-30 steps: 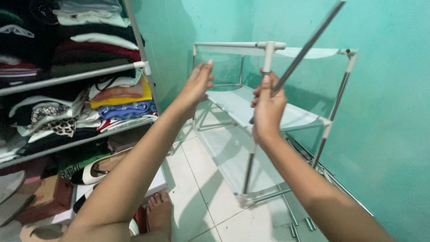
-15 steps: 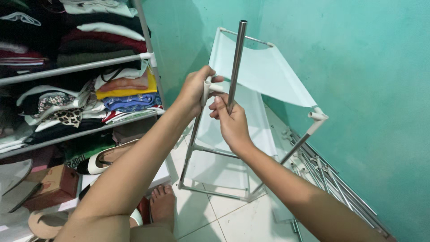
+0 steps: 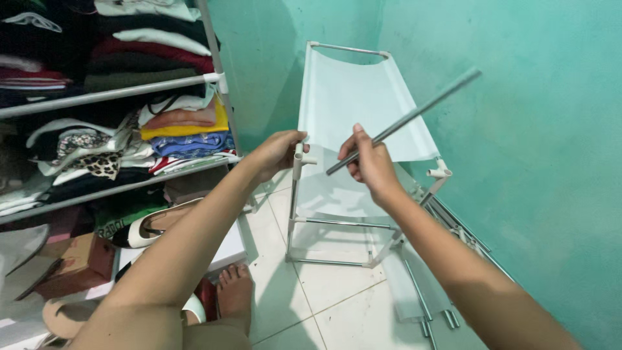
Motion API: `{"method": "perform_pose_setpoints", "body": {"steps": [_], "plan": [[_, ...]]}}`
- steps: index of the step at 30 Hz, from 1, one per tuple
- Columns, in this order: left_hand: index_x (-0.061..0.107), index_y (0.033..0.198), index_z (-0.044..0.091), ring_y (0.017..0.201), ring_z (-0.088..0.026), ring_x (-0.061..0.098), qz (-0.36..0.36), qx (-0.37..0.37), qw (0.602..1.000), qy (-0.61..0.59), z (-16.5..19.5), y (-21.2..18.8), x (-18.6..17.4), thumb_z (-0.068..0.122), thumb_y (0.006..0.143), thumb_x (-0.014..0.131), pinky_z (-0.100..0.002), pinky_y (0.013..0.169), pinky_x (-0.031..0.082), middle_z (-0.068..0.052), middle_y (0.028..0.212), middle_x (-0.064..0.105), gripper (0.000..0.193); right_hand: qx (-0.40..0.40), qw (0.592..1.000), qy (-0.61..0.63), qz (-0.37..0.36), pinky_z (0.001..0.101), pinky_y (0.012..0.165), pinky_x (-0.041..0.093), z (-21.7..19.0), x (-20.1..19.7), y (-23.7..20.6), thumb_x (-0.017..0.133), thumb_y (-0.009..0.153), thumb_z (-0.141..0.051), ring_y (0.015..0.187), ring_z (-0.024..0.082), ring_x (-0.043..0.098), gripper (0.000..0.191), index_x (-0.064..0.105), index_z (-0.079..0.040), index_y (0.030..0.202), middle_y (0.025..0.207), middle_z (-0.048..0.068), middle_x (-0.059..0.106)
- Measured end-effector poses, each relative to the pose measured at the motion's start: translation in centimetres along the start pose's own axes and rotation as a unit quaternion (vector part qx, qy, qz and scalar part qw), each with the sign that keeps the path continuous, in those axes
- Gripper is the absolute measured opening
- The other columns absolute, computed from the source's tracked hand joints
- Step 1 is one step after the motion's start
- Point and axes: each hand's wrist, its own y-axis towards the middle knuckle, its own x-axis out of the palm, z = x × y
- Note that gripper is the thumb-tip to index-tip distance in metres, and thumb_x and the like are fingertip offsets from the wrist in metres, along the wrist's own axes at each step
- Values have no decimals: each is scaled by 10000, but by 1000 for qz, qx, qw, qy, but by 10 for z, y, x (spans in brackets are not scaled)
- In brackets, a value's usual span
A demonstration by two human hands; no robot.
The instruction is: The person assembles a white fabric storage shelf on the floor. They position the fabric tiers, insert metal support bars through the fabric sleeves, and attach side frames and leg poles, fitting the poles into the plastic corner joints by hand.
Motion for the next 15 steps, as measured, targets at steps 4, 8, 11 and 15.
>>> {"method": "perform_pose_setpoints", "body": {"steps": [4,8,11,15], "plan": [[652,958,181,729,-83,567,1,-35,996,86,7,-20,-17,453,965,562,-284,696,479,64,888,672,287,21,996,77,-32,272,447,385,10,-6,4,456,1069,-423,492,126,477,457,620,-57,850,612,55,520],[701,985,147,739,-76,534,8,-92,966,242,13,-39,-42,523,977,552,-280,715,477,56,870,651,404,40,987,127,-92,273,572,490,27,0,-1,580,1015,-233,631,152,613,197,603,-39,988,746,68,613],[761,1136,163,741,-89,513,-18,-113,971,211,8,-46,-58,568,982,557,-299,774,510,69,884,523,479,60,972,188,-125,300,678,549,38,9,-6,604,988,-162,751,175,669,136,616,-31,1023,836,90,661],[604,1199,127,854,-142,628,58,-144,980,121,-5,-23,-54,504,955,582,-361,838,556,13,1047,643,450,66,951,261,-155,349,789,575,45,22,-8,619,983,-134,853,216,691,126,621,-20,1037,916,127,688]]}}
